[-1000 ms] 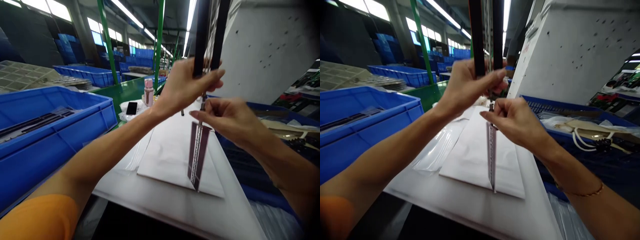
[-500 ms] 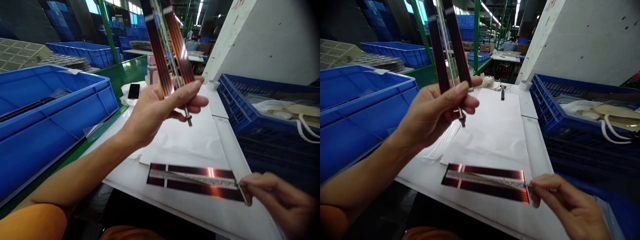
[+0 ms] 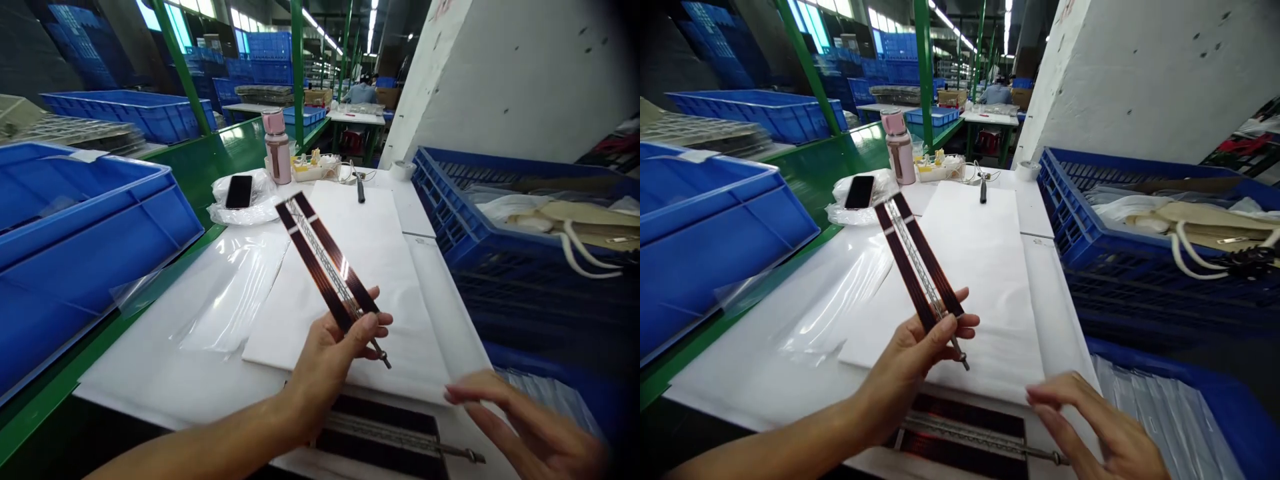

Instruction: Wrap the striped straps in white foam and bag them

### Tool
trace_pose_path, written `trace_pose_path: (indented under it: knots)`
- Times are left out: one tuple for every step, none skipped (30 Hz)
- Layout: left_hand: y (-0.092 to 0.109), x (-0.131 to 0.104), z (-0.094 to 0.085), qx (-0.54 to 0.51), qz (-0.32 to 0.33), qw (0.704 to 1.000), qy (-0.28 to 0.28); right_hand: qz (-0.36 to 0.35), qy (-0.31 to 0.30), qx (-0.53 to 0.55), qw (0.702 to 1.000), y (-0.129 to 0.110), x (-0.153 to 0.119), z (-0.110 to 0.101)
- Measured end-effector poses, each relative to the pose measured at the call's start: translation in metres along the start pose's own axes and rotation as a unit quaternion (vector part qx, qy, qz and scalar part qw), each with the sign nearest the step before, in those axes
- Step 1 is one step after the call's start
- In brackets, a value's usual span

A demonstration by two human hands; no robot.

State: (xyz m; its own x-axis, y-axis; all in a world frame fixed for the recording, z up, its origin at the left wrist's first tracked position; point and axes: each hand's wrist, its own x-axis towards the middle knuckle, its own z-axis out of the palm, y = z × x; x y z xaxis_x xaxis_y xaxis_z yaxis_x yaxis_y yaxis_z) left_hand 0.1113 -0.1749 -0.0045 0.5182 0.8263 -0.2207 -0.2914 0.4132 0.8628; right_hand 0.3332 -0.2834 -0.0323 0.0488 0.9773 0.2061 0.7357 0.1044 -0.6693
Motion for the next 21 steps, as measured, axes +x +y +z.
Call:
trace_pose_path:
  knots:
    - [-0.006,0.001,0.004,-0.001,-0.012,1.0,0.008,0.029,-0.005,0.018,0.999,-0.013,0.013,0.003]
    - [-0.011,0.002,0.008,-0.002,-0.02,1.0,0.015,0.045,-0.045,0.054,0.996,-0.026,0.027,0.008]
    - [-0.015,0.003,0.01,-0.005,-0.023,0.999,0.022,0.062,-0.068,0.097,0.991,-0.037,0.04,0.013]
    - [-0.019,0.005,0.011,-0.007,-0.023,0.999,0.024,0.064,-0.091,0.147,0.983,-0.046,0.053,0.018]
    - [-0.021,0.008,0.011,-0.007,-0.019,1.0,0.022,0.068,-0.111,0.195,0.972,-0.052,0.065,0.022]
    - [-0.022,0.01,0.01,-0.004,-0.012,1.0,0.019,0.069,-0.127,0.241,0.96,-0.055,0.075,0.025]
    - [-0.023,0.013,0.008,0.003,-0.005,1.0,0.015,0.07,-0.143,0.28,0.947,-0.056,0.083,0.027]
    - [-0.024,0.017,0.006,0.011,0.001,1.0,0.011,0.074,-0.159,0.312,0.934,-0.056,0.089,0.028]
    - [-0.024,0.02,0.004,0.017,0.007,1.0,0.008,0.079,-0.172,0.337,0.922,-0.054,0.094,0.029]
    - [-0.023,0.023,0.003,0.021,0.011,1.0,0.008,0.083,-0.18,0.355,0.913,-0.053,0.097,0.029]
    - [-0.022,0.025,0.002,0.022,0.013,1.0,0.009,0.086,-0.184,0.368,0.908,-0.05,0.1,0.028]
    - [-0.021,0.027,0.002,0.024,0.012,1.0,0.007,0.087,-0.183,0.375,0.905,-0.048,0.103,0.028]
    - [-0.019,0.028,0.002,0.03,0.01,0.999,0.002,0.085,-0.179,0.379,0.904,-0.044,0.106,0.027]
    - [-0.016,0.028,0.002,0.043,0.005,0.999,-0.007,0.084,-0.173,0.382,0.904,-0.04,0.109,0.025]
    - [-0.013,0.028,0.001,0.064,-0.002,0.998,-0.023,0.086,-0.165,0.385,0.904,-0.034,0.114,0.024]
    - [-0.009,0.027,-0.001,0.094,-0.012,0.994,-0.05,0.093,-0.158,0.389,0.903,-0.027,0.119,0.021]
    - [-0.006,0.026,-0.004,0.138,-0.02,0.987,-0.081,0.103,-0.149,0.392,0.902,-0.019,0.124,0.019]
    - [-0.003,0.024,-0.008,0.195,-0.018,0.974,-0.111,0.115,-0.141,0.397,0.9,-0.01,0.13,0.016]
    - [0.0,0.023,-0.013,0.263,-0.004,0.955,-0.135,0.125,-0.134,0.4,0.898,0.0,0.136,0.012]
    - [0.003,0.021,-0.02,0.337,0.025,0.929,-0.151,0.133,-0.129,0.399,0.898,0.009,0.142,0.009]
    - [0.005,0.02,-0.027,0.412,0.066,0.895,-0.158,0.136,-0.122,0.394,0.901,0.019,0.149,0.006]
